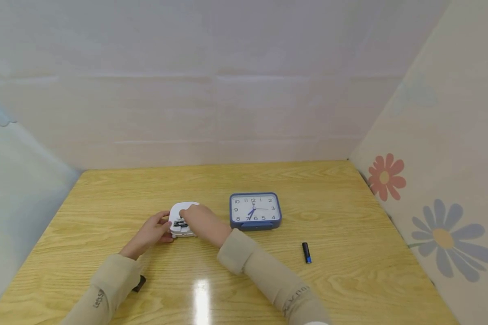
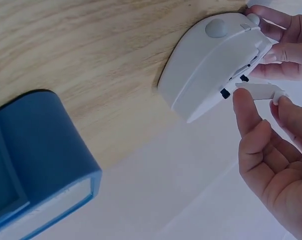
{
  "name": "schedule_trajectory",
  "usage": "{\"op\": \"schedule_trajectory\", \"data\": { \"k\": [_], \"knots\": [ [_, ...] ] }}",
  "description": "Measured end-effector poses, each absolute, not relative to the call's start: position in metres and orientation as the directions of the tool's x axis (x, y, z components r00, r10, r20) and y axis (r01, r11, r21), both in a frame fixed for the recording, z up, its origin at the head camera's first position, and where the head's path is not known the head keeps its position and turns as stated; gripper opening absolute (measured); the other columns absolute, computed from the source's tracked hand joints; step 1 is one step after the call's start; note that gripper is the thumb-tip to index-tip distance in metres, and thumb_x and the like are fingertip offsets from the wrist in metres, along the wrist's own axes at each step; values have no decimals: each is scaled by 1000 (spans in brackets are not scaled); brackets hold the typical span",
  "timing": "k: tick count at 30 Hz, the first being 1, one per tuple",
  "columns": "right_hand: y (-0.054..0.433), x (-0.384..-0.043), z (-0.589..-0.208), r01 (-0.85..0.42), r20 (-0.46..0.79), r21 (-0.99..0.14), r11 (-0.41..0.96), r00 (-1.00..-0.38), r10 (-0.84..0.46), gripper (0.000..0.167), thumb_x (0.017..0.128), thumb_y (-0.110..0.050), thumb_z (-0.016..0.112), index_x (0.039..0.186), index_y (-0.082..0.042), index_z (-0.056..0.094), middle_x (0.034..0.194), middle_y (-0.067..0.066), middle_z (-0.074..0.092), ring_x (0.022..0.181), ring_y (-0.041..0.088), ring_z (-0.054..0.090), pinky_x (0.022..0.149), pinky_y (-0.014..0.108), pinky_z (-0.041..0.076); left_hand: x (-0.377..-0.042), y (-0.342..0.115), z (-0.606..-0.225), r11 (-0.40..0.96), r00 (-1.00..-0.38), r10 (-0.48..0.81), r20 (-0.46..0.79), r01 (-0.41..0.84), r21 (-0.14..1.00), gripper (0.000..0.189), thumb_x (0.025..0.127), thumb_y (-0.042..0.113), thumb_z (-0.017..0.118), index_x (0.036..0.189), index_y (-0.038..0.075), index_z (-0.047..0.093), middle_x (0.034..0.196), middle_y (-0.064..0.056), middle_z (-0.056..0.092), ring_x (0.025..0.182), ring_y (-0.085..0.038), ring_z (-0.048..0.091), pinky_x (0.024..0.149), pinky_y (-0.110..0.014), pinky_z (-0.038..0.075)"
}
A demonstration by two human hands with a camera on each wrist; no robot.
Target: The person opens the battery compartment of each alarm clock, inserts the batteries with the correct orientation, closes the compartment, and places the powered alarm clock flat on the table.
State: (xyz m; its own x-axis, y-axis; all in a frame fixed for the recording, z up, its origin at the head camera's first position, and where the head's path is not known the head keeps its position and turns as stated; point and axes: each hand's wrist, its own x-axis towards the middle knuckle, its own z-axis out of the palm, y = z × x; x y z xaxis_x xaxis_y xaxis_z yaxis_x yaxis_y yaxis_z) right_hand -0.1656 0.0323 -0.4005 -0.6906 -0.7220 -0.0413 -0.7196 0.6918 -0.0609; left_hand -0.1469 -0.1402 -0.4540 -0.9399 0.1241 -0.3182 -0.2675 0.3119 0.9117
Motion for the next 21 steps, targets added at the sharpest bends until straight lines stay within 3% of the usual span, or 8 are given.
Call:
{"op": "schedule_trajectory", "data": {
  "k": [7,21],
  "knots": [
    [23,-167,-408,-699,-100,16,715,-712,-695,16,88,-5,58,101,-13,63,82,0,63,72,11,59,59,21,49,-148,-141,-455,315,-939,127,-319,-267,911,43,96,0,38,136,-7,27,117,-32,42,77,-23,61,67,-35,55],
    [24,-157,-414,-713,-26,94,695,-700,-714,20,90,-8,55,108,-11,63,92,3,63,79,14,59,67,22,51,-147,-141,-453,332,-935,135,-328,-270,904,43,97,3,37,138,-6,26,121,-32,40,82,-26,61,69,-36,55]
  ]
}}
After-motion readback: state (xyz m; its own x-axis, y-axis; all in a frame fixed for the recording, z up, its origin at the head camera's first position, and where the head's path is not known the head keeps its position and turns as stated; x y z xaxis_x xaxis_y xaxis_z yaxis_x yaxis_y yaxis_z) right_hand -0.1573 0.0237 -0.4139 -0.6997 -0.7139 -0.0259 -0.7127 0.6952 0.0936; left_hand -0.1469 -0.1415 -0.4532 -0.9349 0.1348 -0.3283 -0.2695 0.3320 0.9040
